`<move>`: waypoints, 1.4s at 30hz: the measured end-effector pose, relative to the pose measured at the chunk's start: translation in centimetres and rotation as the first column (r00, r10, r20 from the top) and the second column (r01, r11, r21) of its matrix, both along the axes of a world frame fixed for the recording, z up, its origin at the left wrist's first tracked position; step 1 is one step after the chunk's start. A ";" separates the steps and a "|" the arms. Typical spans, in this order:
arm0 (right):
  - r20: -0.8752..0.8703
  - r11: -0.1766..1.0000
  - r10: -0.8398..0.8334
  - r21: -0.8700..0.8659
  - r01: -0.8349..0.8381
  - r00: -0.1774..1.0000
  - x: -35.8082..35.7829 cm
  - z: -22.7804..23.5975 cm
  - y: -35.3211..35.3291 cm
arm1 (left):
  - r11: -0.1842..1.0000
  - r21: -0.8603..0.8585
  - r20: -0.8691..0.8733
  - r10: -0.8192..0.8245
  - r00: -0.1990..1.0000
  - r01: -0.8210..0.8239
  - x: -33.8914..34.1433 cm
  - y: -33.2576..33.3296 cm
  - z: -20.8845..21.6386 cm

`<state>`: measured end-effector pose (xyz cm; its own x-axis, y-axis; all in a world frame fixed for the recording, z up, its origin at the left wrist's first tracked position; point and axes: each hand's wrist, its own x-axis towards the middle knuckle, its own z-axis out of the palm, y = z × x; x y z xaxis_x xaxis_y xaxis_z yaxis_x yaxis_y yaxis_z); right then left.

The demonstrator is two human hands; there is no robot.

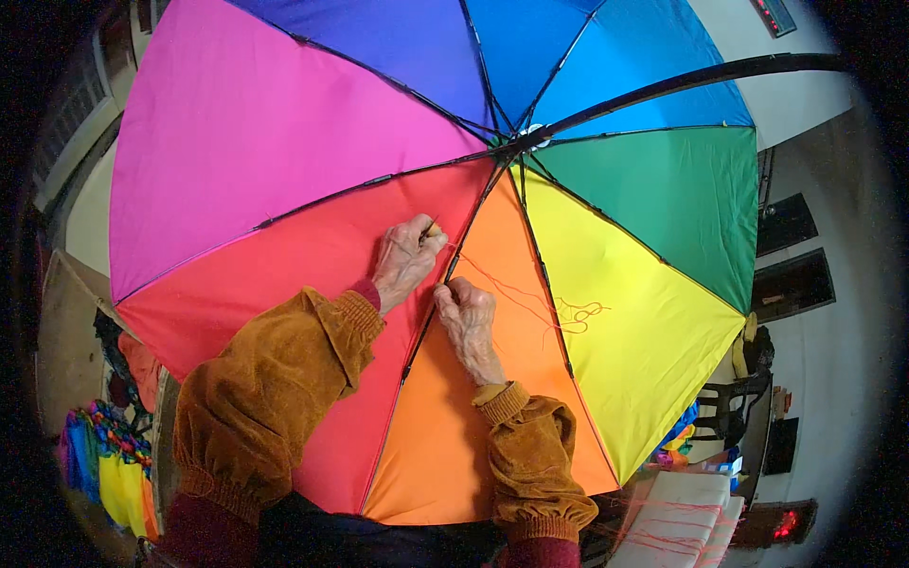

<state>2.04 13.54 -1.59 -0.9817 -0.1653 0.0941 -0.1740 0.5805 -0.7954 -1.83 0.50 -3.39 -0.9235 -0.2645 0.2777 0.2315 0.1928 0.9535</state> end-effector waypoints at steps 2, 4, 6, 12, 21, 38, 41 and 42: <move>-0.017 1.000 -0.002 0.024 0.003 1.000 0.2 0.2 0.0 | 1.000 -0.023 0.010 -0.008 1.000 0.008 0.0 0.1 -0.1; -0.015 0.999 -0.002 0.032 0.002 1.000 0.2 0.2 0.0 | 0.999 -0.038 0.025 -0.024 0.999 0.025 -0.1 0.2 -0.1; -0.014 0.999 -0.001 0.046 0.002 1.000 0.1 0.2 0.1 | 0.996 -0.070 0.056 -0.056 0.997 0.059 -0.2 0.3 0.1; -0.330 0.971 0.144 0.229 -0.068 0.933 -2.4 1.7 1.4 | 0.976 0.152 0.052 -0.167 0.985 0.158 -0.5 0.4 -0.7; -0.410 0.861 0.447 0.439 -0.258 0.795 -6.5 3.4 2.2 | 0.973 0.154 0.178 -0.199 0.964 0.173 -0.5 0.3 0.6; 0.143 0.327 -0.209 -0.922 0.207 0.967 -2.8 8.3 2.3 | 0.921 0.316 0.153 -0.284 0.946 0.225 1.5 0.1 0.7; 0.090 0.405 -0.070 -0.908 0.111 0.993 -1.4 10.4 5.3 | 0.917 0.235 0.062 -0.346 0.936 0.323 2.0 0.9 1.6; 0.080 0.431 0.023 -0.900 0.063 0.997 -0.9 10.9 6.0 | 0.920 0.186 0.034 -0.357 0.933 0.345 2.3 0.3 1.8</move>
<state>1.12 19.54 9.34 -0.9939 -0.0085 0.1102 -0.0932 -0.4713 -0.8770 0.52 0.79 -1.63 -0.9805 0.0415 0.1919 0.1893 -0.0592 0.9801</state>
